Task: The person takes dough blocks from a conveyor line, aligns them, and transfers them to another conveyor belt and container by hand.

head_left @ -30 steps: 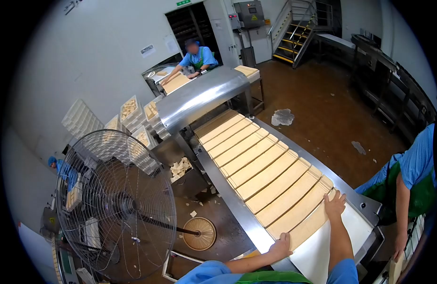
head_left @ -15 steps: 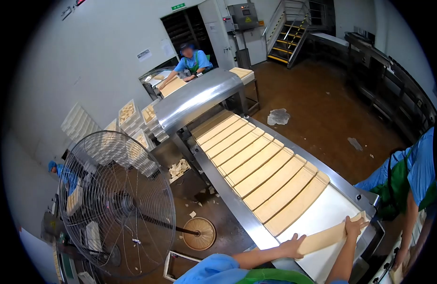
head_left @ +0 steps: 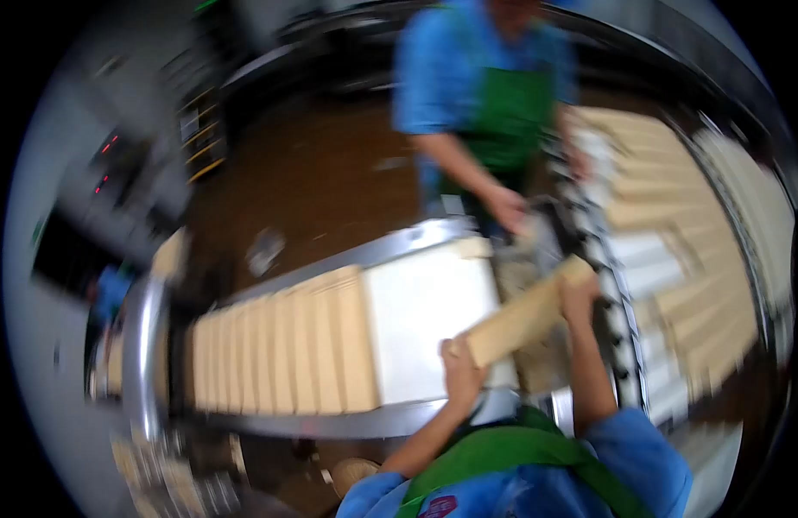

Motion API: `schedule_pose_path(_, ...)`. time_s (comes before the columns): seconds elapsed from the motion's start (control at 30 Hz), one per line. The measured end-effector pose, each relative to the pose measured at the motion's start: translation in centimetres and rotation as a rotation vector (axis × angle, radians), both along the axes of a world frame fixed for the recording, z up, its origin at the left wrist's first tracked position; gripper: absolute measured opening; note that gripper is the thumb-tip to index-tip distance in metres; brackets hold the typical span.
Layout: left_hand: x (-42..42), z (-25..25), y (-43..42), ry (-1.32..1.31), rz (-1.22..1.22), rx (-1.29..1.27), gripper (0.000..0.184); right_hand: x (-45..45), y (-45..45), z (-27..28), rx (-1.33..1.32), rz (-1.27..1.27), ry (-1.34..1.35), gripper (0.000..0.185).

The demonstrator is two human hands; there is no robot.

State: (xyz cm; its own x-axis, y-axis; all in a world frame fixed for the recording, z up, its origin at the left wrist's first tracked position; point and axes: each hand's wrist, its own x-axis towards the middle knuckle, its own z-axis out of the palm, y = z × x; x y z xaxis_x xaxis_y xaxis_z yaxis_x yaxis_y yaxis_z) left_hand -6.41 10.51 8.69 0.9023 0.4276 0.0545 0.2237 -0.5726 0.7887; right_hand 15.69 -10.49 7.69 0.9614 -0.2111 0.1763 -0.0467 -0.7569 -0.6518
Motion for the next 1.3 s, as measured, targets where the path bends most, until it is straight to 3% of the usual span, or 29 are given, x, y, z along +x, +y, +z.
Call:
schedule_pose_path(0.1, 5.4, 2.4, -8.1, -0.087, -0.069, 0.083, 0.074, 2.1, -9.4, 1.0, 0.022, -0.171, -0.178, 0.08)
schedule_pose_path(0.17, 7.2, 3.5, -11.2, -0.105, -0.108, 0.064, 0.081, 1.3, -12.2, 5.8, 0.252, -0.212, -0.046, 0.079)
schedule_pose_path(0.23, 9.1, 3.9, -14.1, -0.075, -0.153, -0.029, 0.083, 1.4, -15.3, 8.2, 0.301, -0.292, -0.021, 0.079)
schedule_pose_path(0.4, 13.9, 5.6, -19.4, -0.164, -0.281, 0.053, 0.084, 5.2, -22.3, 8.8, 0.345, -0.366, 0.029, 0.08)
schedule_pose_path(0.5, 17.1, 6.8, -21.9, -0.208, -0.319, 0.115, 0.082, 8.3, -26.1, 9.0, 0.259, -0.412, 0.125, 0.079)
schedule_pose_path(0.57, 19.4, 6.3, -22.6, -0.274, -0.487, 0.06, 0.078, 10.8, -29.3, 8.5, -0.192, -0.351, 0.429, 0.074)
schedule_pose_path(0.67, 22.6, 5.9, -23.4, -0.246, -0.597, 0.034, 0.075, 14.4, -34.2, 5.5, -0.36, -0.251, 0.526, 0.069)
schedule_pose_path(0.83, 25.3, 5.7, -25.8, -0.078, -0.732, -0.119, 0.073, 18.7, -39.3, 4.2, -0.376, -0.291, 0.494, 0.067)
schedule_pose_path(0.97, 26.4, 4.1, -28.0, -0.136, -0.745, -0.008, 0.071, 19.5, -40.9, 5.5, -0.27, -0.303, 0.621, 0.069)
schedule_pose_path(1.17, 28.0, 3.9, -30.4, -0.041, -0.722, -0.048, 0.071, 20.6, -43.1, 3.8, -0.232, -0.359, 0.531, 0.067)
schedule_pose_path(1.3, 28.7, 3.6, -31.9, 0.009, -0.714, -0.065, 0.071, 20.5, -44.0, 3.3, -0.386, -0.391, 0.402, 0.06)
